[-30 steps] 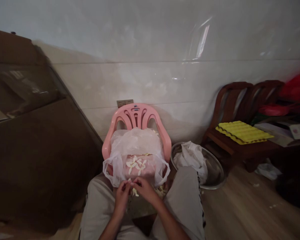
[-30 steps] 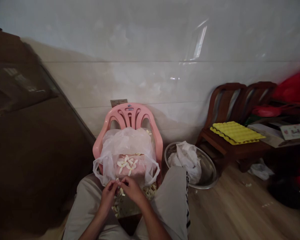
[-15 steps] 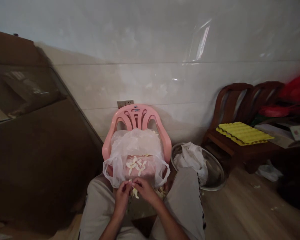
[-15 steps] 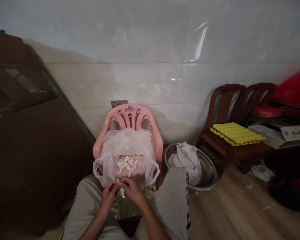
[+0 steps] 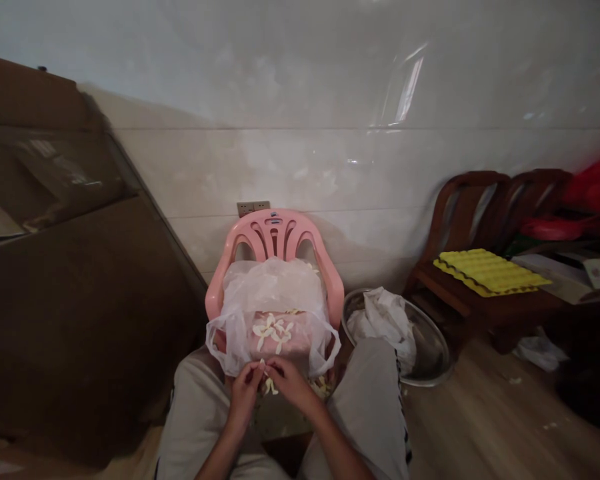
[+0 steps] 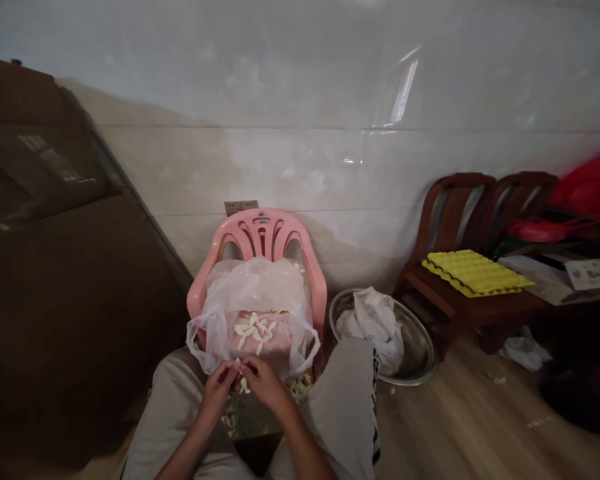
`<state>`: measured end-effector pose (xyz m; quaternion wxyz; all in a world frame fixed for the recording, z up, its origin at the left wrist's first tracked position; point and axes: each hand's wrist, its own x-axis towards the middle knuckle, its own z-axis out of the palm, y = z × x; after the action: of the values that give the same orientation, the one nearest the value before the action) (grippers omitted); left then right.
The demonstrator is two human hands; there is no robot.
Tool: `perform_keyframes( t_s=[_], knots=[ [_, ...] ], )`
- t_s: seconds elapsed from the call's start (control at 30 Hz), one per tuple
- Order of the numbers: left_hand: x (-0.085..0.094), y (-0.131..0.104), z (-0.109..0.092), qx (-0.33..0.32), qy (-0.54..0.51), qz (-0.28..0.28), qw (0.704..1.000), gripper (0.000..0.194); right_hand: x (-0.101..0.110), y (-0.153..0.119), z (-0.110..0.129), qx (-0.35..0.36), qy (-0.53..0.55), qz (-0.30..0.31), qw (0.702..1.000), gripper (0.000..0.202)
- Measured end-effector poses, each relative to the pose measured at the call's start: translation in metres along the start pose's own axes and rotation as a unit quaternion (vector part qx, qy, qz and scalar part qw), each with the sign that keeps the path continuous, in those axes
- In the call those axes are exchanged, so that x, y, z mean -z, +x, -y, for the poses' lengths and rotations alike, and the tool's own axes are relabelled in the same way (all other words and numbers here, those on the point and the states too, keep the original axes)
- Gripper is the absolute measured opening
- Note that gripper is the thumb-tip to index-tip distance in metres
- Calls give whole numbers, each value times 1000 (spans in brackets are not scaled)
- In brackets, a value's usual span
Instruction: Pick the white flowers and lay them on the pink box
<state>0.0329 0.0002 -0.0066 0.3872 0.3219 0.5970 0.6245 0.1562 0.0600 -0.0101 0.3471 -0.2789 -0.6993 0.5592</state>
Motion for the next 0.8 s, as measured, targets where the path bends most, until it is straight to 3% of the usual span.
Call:
perform_keyframes(
  t_s=[0.37,0.57,0.67,0.8],
  knots=[
    [-4,-2,-1,6,14,32,999,54,6,-1,15,15,-120,-42,992,20],
    [-6,-4,1,13,22,36,999,56,2,-1,0,-1,-149,-107,983,16],
    [-7,-6,0,-7,21,-3,1000,52,-1,4,-13,-20,-89,-168,982,18],
    [-2,-6,1,-32,5,-101,994,47,10,12,-26,-134,45,-270,952,24]
  ],
)
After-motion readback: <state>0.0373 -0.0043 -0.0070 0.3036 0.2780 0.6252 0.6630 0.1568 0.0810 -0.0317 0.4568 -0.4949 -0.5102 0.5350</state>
